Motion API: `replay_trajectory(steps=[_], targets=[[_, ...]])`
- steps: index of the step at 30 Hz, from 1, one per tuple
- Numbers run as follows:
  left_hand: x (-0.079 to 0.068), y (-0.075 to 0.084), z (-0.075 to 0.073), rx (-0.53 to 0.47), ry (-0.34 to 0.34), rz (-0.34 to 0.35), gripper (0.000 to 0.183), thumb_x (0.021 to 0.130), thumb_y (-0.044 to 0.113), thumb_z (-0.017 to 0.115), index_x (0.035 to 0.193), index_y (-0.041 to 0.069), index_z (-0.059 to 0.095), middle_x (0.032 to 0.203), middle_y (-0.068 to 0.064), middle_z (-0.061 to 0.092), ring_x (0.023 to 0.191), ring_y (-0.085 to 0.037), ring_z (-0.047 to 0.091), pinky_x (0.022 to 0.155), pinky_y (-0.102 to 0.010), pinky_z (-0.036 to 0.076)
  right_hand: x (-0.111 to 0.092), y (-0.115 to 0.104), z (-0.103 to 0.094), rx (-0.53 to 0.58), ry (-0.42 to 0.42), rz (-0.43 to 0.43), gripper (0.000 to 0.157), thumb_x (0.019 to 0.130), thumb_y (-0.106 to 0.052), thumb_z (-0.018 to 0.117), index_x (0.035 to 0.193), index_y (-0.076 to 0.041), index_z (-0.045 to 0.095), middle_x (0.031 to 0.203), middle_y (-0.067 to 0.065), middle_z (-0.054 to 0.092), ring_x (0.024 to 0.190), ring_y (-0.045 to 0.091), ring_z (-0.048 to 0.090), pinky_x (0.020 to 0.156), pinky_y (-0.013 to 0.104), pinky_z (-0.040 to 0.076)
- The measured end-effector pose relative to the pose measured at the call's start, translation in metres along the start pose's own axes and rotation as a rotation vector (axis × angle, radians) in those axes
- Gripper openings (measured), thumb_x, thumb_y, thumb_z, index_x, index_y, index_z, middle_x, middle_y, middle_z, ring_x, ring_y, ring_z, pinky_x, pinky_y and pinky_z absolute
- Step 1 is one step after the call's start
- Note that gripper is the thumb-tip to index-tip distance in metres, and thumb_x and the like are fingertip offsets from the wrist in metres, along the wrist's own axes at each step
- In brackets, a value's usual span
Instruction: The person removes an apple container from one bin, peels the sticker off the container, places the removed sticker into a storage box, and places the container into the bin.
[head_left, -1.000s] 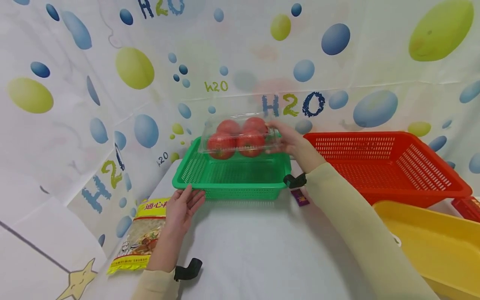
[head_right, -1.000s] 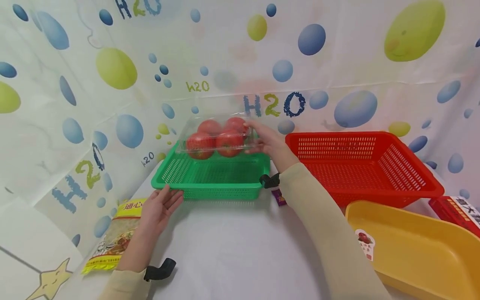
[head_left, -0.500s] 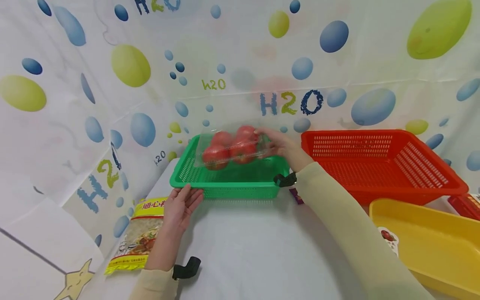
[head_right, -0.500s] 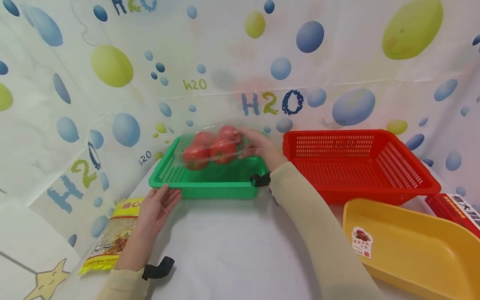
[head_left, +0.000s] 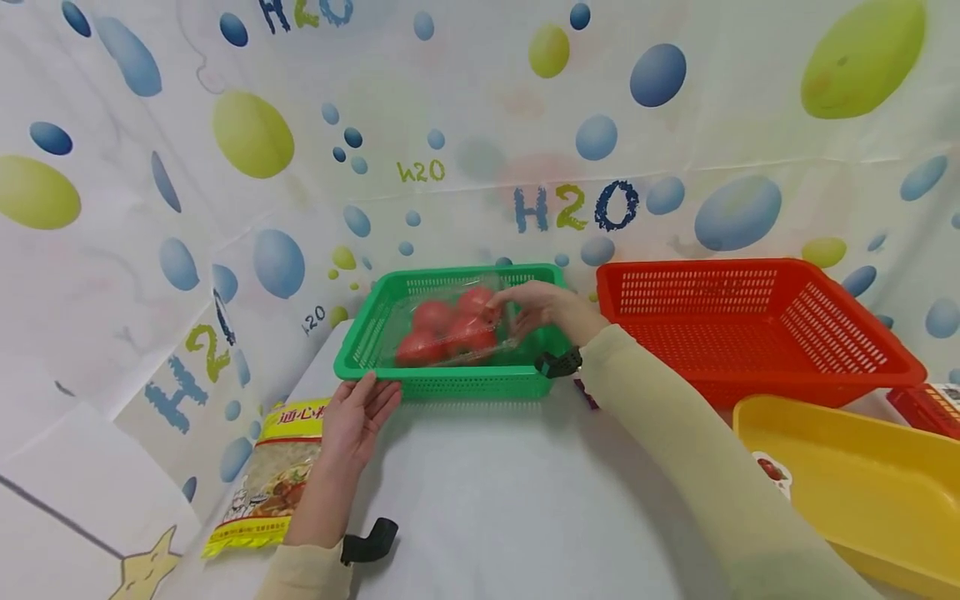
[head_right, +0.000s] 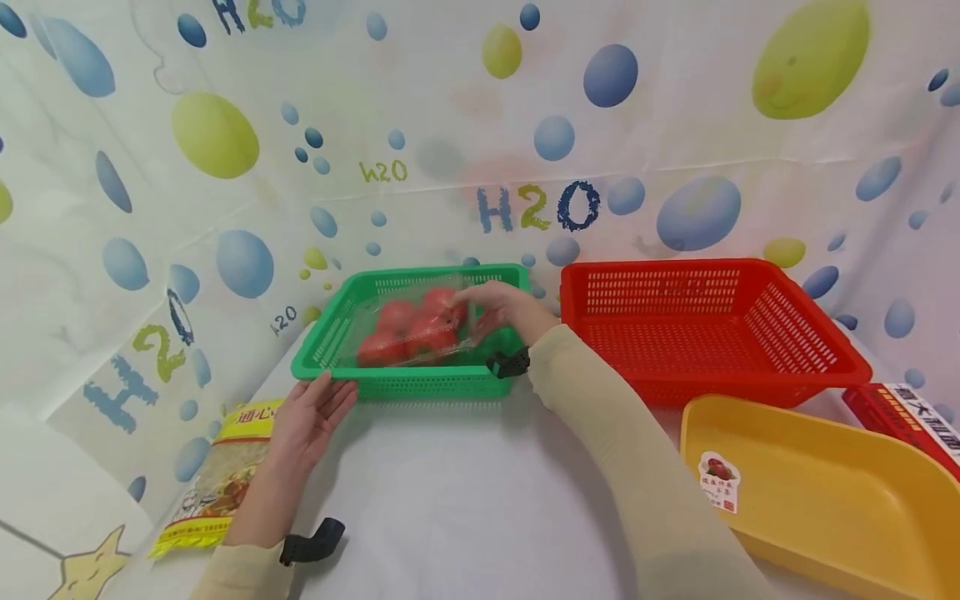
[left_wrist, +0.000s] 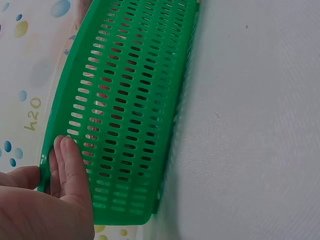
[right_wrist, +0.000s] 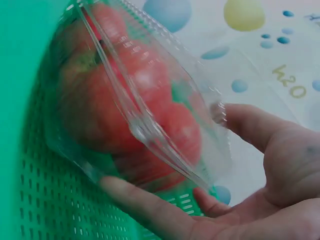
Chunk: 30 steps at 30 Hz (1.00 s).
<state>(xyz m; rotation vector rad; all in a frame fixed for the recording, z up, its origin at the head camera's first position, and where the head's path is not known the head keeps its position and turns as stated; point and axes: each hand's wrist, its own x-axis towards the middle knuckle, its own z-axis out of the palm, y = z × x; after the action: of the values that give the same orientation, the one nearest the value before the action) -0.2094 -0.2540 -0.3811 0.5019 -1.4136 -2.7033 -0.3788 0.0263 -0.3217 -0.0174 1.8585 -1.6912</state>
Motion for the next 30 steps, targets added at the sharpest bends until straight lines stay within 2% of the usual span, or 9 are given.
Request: replay_trajectory(steps=[2, 3, 6, 8, 11, 14, 16, 25, 30], targets=[[-0.001, 0.0, -0.001, -0.004, -0.004, -0.005, 0.034, 0.106, 0.024, 0.054, 0.136, 0.01, 0.044, 0.099, -0.004, 0.076, 0.097, -0.019, 0.073, 0.089, -0.034, 0.055, -0.001, 0.001, 0.003, -0.034, -0.026, 0.014, 0.071, 0.095, -0.016, 0.068, 0.154, -0.003, 0.03, 0.14, 0.041, 0.038, 0.108, 0.048, 0.059, 0.087, 0.053, 0.057], [-0.002, -0.001, -0.002, -0.004, -0.004, -0.008, 0.034, 0.106, 0.025, 0.053, 0.135, 0.01, 0.045, 0.099, -0.003, 0.076, 0.097, -0.019, 0.073, 0.09, -0.033, 0.055, -0.002, 0.001, 0.004, -0.05, -0.035, 0.013, 0.071, 0.095, -0.015, 0.068, 0.154, -0.001, 0.03, 0.138, 0.041, 0.041, 0.108, 0.049, 0.06, 0.087, 0.053, 0.056], [-0.002, -0.001, -0.002, -0.004, -0.009, -0.002, 0.03, 0.106, 0.024, 0.053, 0.132, 0.01, 0.045, 0.097, -0.003, 0.076, 0.096, -0.018, 0.073, 0.09, -0.033, 0.055, -0.005, 0.002, 0.007, -0.116, -0.037, 0.008, 0.068, 0.095, -0.011, 0.068, 0.15, 0.001, 0.032, 0.125, 0.038, 0.05, 0.084, 0.039, 0.066, 0.078, 0.047, 0.06], [-0.002, -0.001, -0.002, -0.005, -0.006, 0.001, 0.03, 0.106, 0.024, 0.053, 0.132, 0.01, 0.045, 0.097, -0.003, 0.076, 0.095, -0.018, 0.074, 0.089, -0.033, 0.056, -0.007, 0.001, 0.008, -0.165, -0.028, 0.001, 0.069, 0.095, -0.01, 0.069, 0.151, 0.003, 0.03, 0.122, 0.037, 0.053, 0.078, 0.035, 0.067, 0.075, 0.044, 0.061], [-0.001, -0.001, -0.002, -0.007, -0.003, 0.005, 0.031, 0.106, 0.024, 0.053, 0.132, 0.01, 0.045, 0.1, -0.005, 0.076, 0.094, -0.018, 0.074, 0.088, -0.033, 0.056, -0.009, 0.0, 0.01, -0.208, -0.034, 0.004, 0.069, 0.095, -0.008, 0.069, 0.151, 0.006, 0.031, 0.13, 0.039, 0.051, 0.09, 0.037, 0.069, 0.077, 0.043, 0.061], [-0.001, -0.001, -0.001, -0.009, 0.001, 0.007, 0.03, 0.106, 0.024, 0.053, 0.132, 0.01, 0.045, 0.101, -0.005, 0.076, 0.093, -0.018, 0.074, 0.088, -0.033, 0.056, -0.009, -0.001, 0.011, -0.245, -0.048, 0.01, 0.064, 0.096, -0.007, 0.068, 0.149, 0.008, 0.035, 0.138, 0.038, 0.046, 0.11, 0.042, 0.064, 0.08, 0.043, 0.06], [0.0, -0.001, -0.001, -0.009, 0.001, 0.01, 0.03, 0.106, 0.024, 0.053, 0.132, 0.011, 0.045, 0.1, -0.005, 0.076, 0.094, -0.018, 0.074, 0.088, -0.034, 0.056, -0.009, -0.001, 0.011, -0.272, -0.055, 0.013, 0.059, 0.097, -0.008, 0.067, 0.147, 0.008, 0.039, 0.141, 0.037, 0.045, 0.117, 0.043, 0.06, 0.081, 0.043, 0.06], [-0.001, 0.0, -0.001, -0.01, -0.01, 0.01, 0.029, 0.106, 0.024, 0.053, 0.131, 0.011, 0.046, 0.1, -0.005, 0.076, 0.093, -0.018, 0.074, 0.088, -0.034, 0.056, -0.006, -0.001, 0.01, -0.348, -0.062, 0.011, 0.048, 0.102, -0.017, 0.06, 0.142, 0.005, 0.046, 0.128, 0.035, 0.055, 0.112, 0.043, 0.064, 0.084, 0.045, 0.059], [-0.001, 0.0, -0.001, -0.012, -0.023, 0.002, 0.024, 0.107, 0.023, 0.052, 0.127, 0.011, 0.047, 0.098, -0.004, 0.076, 0.093, -0.018, 0.074, 0.089, -0.034, 0.056, -0.011, -0.004, 0.009, -0.36, -0.064, 0.012, 0.061, 0.103, -0.022, 0.059, 0.153, 0.002, 0.032, 0.134, 0.038, 0.051, 0.118, 0.045, 0.06, 0.088, 0.049, 0.057]])
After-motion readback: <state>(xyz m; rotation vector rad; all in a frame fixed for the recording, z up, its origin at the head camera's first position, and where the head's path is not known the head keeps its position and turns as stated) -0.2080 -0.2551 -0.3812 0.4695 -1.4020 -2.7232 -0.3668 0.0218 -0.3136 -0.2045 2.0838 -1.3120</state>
